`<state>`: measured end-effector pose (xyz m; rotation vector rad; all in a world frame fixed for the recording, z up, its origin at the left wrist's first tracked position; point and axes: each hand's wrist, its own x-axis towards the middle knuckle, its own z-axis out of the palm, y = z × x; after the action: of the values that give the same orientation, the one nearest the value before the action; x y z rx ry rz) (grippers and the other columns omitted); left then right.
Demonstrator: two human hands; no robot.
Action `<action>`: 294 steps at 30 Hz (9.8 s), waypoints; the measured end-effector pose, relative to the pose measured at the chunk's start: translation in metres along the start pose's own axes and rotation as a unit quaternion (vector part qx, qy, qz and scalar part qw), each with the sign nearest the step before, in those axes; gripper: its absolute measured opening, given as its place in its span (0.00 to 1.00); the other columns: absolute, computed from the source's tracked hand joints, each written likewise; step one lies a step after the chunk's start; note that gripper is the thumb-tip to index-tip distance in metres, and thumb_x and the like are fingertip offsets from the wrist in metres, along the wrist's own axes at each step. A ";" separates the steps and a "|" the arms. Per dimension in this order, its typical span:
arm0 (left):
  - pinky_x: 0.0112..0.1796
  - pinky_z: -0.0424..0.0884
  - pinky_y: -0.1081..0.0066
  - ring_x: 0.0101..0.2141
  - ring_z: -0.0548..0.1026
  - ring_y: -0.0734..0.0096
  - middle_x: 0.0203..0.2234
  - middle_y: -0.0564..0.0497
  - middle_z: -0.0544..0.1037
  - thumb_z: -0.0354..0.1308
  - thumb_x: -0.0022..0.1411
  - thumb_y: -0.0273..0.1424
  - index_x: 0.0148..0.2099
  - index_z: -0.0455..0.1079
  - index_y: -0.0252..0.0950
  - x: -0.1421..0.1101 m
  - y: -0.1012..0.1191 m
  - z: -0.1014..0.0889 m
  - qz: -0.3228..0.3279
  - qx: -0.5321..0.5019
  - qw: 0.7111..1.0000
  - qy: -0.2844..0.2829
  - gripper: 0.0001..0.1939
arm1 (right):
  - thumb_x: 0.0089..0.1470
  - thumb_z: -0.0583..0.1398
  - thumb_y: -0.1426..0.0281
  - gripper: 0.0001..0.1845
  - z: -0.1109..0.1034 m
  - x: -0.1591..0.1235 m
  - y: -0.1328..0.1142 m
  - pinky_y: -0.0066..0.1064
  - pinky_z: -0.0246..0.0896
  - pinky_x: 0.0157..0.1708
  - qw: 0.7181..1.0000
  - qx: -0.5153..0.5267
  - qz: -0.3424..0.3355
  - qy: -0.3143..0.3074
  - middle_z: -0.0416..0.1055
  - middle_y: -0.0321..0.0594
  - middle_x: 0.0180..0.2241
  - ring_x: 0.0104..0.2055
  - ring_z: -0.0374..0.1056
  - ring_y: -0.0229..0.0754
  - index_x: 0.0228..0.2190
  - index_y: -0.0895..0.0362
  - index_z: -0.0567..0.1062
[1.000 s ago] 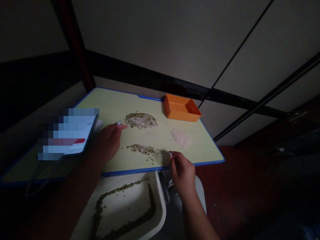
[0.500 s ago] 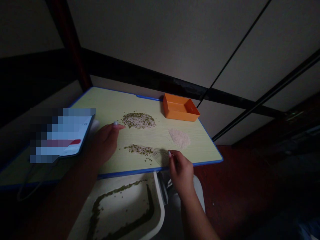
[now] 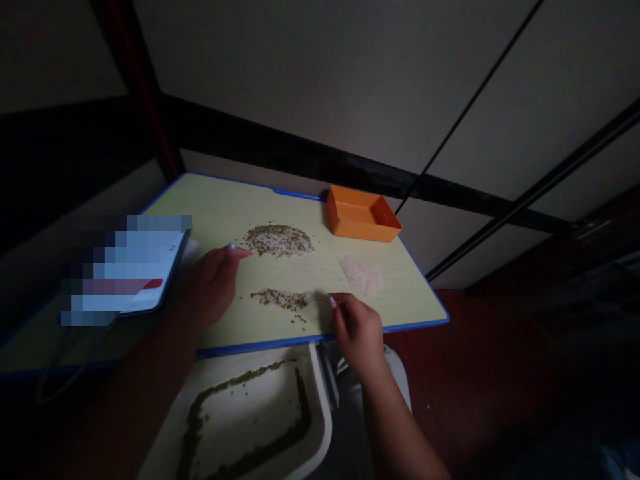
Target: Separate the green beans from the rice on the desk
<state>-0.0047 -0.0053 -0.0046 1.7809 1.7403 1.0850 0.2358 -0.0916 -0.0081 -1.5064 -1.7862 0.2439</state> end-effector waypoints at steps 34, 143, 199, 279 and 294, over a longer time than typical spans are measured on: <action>0.56 0.62 0.54 0.50 0.72 0.59 0.46 0.46 0.76 0.34 0.63 0.47 0.43 0.72 0.38 -0.001 0.002 0.000 0.004 -0.013 1.000 0.008 0.28 | 0.60 0.54 0.71 0.11 -0.009 -0.008 0.002 0.28 0.65 0.33 1.000 0.022 -0.006 -0.004 0.78 0.41 0.33 0.34 0.74 0.41 0.36 0.57 0.76; 0.58 0.60 0.55 0.52 0.70 0.58 0.49 0.45 0.75 0.32 0.62 0.47 0.47 0.71 0.38 0.004 0.000 -0.004 -0.050 0.035 0.998 -0.008 0.31 | 0.61 0.52 0.75 0.10 -0.004 -0.021 0.019 0.33 0.56 0.35 0.950 -0.151 -0.227 0.153 0.75 0.38 0.28 0.31 0.67 0.38 0.36 0.58 0.73; 0.58 0.59 0.55 0.52 0.69 0.58 0.49 0.44 0.75 0.33 0.64 0.47 0.47 0.71 0.37 0.000 0.004 -0.003 -0.050 0.010 0.999 -0.008 0.30 | 0.59 0.54 0.75 0.10 0.003 -0.022 0.009 0.33 0.58 0.37 0.960 -0.102 -0.236 0.109 0.76 0.39 0.29 0.33 0.69 0.38 0.38 0.57 0.75; 0.58 0.60 0.55 0.52 0.70 0.60 0.48 0.46 0.76 0.35 0.64 0.46 0.46 0.72 0.37 -0.004 0.007 -0.003 -0.037 0.000 0.999 0.005 0.28 | 0.58 0.57 0.75 0.09 0.002 -0.031 0.007 0.35 0.55 0.43 0.951 -0.155 -0.243 0.109 0.78 0.38 0.35 0.37 0.71 0.38 0.40 0.56 0.75; 0.57 0.60 0.55 0.51 0.71 0.60 0.47 0.45 0.76 0.34 0.63 0.45 0.45 0.72 0.36 -0.003 0.011 -0.004 -0.029 -0.003 1.000 0.002 0.29 | 0.58 0.56 0.76 0.09 0.003 -0.025 0.003 0.34 0.54 0.39 0.953 -0.174 -0.208 0.136 0.76 0.38 0.29 0.31 0.68 0.37 0.38 0.57 0.75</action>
<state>-0.0007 -0.0102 0.0055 1.7149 1.7783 1.0705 0.2366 -0.1124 -0.0227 -1.2722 -1.9288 -0.4878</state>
